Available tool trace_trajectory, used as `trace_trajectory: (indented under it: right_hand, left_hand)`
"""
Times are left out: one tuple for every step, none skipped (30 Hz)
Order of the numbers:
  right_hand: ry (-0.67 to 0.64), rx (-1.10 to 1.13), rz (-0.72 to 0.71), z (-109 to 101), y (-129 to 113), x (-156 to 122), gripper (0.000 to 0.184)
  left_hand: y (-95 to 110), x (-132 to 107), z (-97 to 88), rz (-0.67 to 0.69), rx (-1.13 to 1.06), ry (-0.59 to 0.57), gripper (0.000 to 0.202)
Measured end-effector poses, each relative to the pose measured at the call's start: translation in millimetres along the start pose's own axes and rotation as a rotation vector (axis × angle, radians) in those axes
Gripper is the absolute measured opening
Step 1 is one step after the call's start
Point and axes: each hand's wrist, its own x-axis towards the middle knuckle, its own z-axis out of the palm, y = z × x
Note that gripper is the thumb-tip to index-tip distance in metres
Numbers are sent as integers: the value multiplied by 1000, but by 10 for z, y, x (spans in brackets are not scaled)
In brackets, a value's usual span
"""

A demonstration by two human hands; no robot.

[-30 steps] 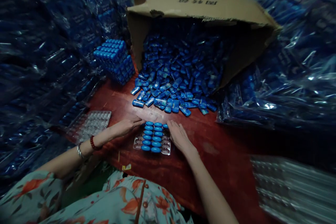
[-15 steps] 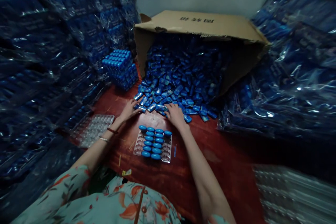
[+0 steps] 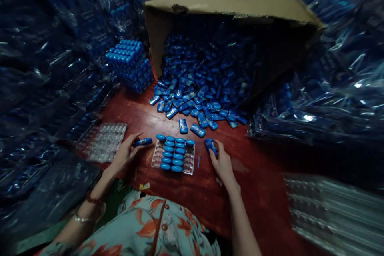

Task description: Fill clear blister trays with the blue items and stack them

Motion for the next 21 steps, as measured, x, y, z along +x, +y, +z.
trace_trajectory:
  right_hand:
    - [-42, -6, 3, -28, 34, -125, 50]
    - [-86, -51, -18, -53, 46, -223, 51]
    - [-125, -125, -51, -77, 38, -292, 51]
    - [-158, -210, -86, -100, 16, -334, 50]
    - [-181, -293, -115, -123, -17, -352, 48]
    - [-189, -358, -130, -146, -54, -353, 45]
    - [-186, -390, -131, -168, -91, -342, 42]
    - [-177, -378, -122, -187, -127, -326, 38]
    - [-168, -316, -108, -200, -158, -309, 35]
    - [-148, -215, -85, -202, -186, -296, 32]
    - [-107, -91, -57, -188, -211, -288, 31]
    - [-46, 36, -26, -157, -235, -283, 31]
    - [29, 150, 1, -106, -258, -281, 32]
    - [108, 240, 22, -37, -281, -281, 31]
    - [180, 300, 34, 45, -302, -279, 30]
    - [227, 332, 33, 132, -322, -274, 29]
    - [235, 345, 11, 216, -340, -266, 26]
    - [208, 342, -33, 289, -355, -253, 23]
    - [153, 325, -96, 344, -367, -237, 22]
    - [89, 293, -166, 377, -377, -217, 23]
    - [26, 242, -233, 388, -386, -195, 25]
  left_hand:
    - [83, -89, -24, -23, -24, 12, 36]
    - [166, -144, -30, -30, -41, 18, 32]
    - [240, -167, -21, -20, -50, 22, 27]
    - [301, -161, 3, 6, -54, 27, 21]
    - [345, -135, 37, 44, -54, 28, 17]
    - [373, -95, 79, 88, -47, 28, 15]
    - [387, -51, 123, 135, -34, 23, 15]
    - [390, -9, 166, 184, -14, 8, 17]
    - [384, 28, 206, 234, 11, -20, 19]
    - [372, 57, 238, 280, 41, -56, 21]
    - [359, 80, 262, 321, 69, -88, 23]
    - [344, 99, 277, 356, 93, -110, 24]
    - [332, 116, 281, 386, 114, -126, 24]
    - [322, 133, 277, 410, 135, -139, 25]
    - [317, 153, 263, 429, 157, -155, 25]
    - [316, 175, 243, 445, 178, -182, 26]
    - [321, 199, 217, 460, 199, -220, 26]
    - [329, 224, 189, 471, 222, -263, 26]
    - [341, 247, 162, 480, 248, -304, 25]
    - [355, 268, 138, 489, 279, -340, 24]
    - [371, 284, 120, 498, 312, -366, 24]
